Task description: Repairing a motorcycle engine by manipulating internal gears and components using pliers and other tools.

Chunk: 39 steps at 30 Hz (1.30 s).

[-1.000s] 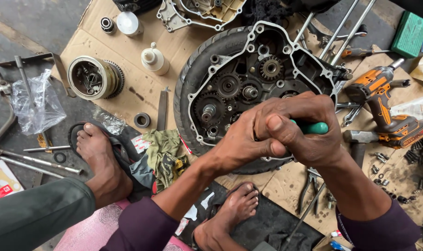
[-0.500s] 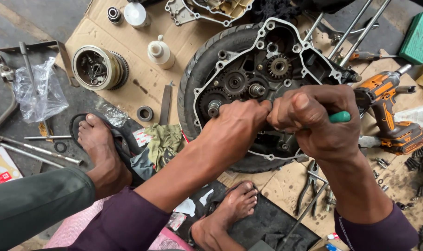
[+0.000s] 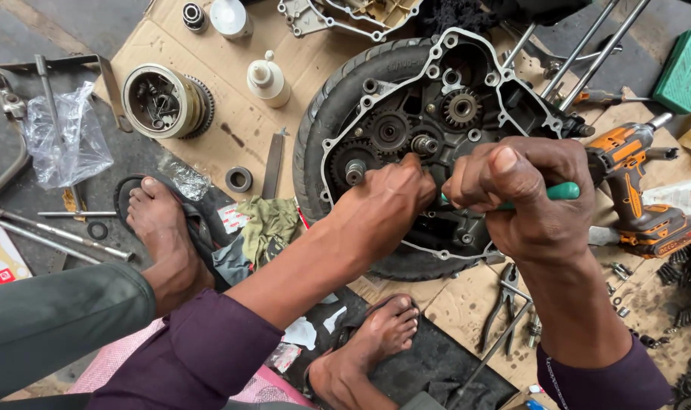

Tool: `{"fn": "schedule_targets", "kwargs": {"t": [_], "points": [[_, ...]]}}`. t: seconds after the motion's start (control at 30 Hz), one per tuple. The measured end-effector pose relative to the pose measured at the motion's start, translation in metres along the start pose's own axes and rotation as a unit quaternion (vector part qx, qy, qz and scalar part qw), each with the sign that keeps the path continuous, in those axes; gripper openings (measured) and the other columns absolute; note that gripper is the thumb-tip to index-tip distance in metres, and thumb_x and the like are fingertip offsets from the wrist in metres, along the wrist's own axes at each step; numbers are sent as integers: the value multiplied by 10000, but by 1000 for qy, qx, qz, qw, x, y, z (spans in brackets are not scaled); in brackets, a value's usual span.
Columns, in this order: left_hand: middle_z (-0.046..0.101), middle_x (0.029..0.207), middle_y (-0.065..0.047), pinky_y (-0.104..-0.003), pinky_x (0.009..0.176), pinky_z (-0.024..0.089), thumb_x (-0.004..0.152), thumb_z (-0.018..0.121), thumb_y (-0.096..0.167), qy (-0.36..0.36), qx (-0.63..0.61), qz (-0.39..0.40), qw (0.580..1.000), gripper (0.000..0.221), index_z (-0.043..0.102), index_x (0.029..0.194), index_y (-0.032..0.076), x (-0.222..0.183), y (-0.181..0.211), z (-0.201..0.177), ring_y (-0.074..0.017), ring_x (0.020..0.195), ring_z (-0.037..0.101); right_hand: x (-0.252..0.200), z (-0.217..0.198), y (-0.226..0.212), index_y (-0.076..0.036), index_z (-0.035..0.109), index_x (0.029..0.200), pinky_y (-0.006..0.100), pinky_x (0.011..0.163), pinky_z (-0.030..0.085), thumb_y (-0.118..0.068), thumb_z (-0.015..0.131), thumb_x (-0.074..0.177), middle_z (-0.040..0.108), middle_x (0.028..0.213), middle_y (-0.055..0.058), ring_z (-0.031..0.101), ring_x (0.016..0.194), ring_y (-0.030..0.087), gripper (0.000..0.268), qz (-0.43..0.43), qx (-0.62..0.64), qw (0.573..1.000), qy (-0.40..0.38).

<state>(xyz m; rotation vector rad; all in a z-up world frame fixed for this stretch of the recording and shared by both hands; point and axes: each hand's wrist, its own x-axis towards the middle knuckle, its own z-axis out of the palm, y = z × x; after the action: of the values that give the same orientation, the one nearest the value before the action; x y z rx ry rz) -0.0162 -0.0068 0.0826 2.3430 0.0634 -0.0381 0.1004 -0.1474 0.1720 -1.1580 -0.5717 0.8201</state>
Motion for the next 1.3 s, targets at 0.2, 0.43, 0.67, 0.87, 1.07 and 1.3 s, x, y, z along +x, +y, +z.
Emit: {"fn": "schedule_targets", "kwargs": {"t": [0.2,0.43,0.67,0.87,1.07,1.3], "points": [[612,1055,-234,-453,672,591,833,597,-14,-41,25,29,998,135,613,963,18,5,5,-16,-386,929,689,-6,9,1,46,530,672,307,529,366,-281,647,1119,507,589,93,435,528,149,566,-24,-22,999,-19],[598,1076,-251,-463,689,585,813,616,-26,-18,-5,43,999,166,605,977,0,2,2,-16,-410,939,678,-11,18,0,34,559,675,299,524,437,-252,639,1108,578,607,85,508,517,138,525,-57,-71,995,-36],[591,1018,-221,-467,770,561,900,582,44,-33,17,53,998,49,581,937,12,4,-1,-16,-396,933,653,-23,31,-3,-15,575,678,309,575,539,-175,612,1049,630,670,61,616,586,160,405,-107,-181,969,-129],[586,1011,-224,-481,761,546,882,574,12,26,6,67,997,47,582,928,17,1,-5,-10,-407,933,640,-26,35,-7,15,599,688,338,580,527,-147,682,990,594,646,77,621,579,213,353,-140,-182,950,-211],[601,990,-202,-497,781,540,939,583,41,92,-48,69,992,19,583,929,26,-3,-4,-6,-410,951,643,-43,27,3,-21,603,687,355,607,548,-209,637,1021,589,653,58,613,571,205,384,-197,-185,939,-211],[611,956,-216,-505,763,546,929,562,54,130,-67,62,987,47,588,894,36,3,-12,13,-427,910,659,-52,4,13,-56,603,637,377,609,629,-277,622,1054,648,637,49,663,577,193,472,-214,-152,946,-190]]}}
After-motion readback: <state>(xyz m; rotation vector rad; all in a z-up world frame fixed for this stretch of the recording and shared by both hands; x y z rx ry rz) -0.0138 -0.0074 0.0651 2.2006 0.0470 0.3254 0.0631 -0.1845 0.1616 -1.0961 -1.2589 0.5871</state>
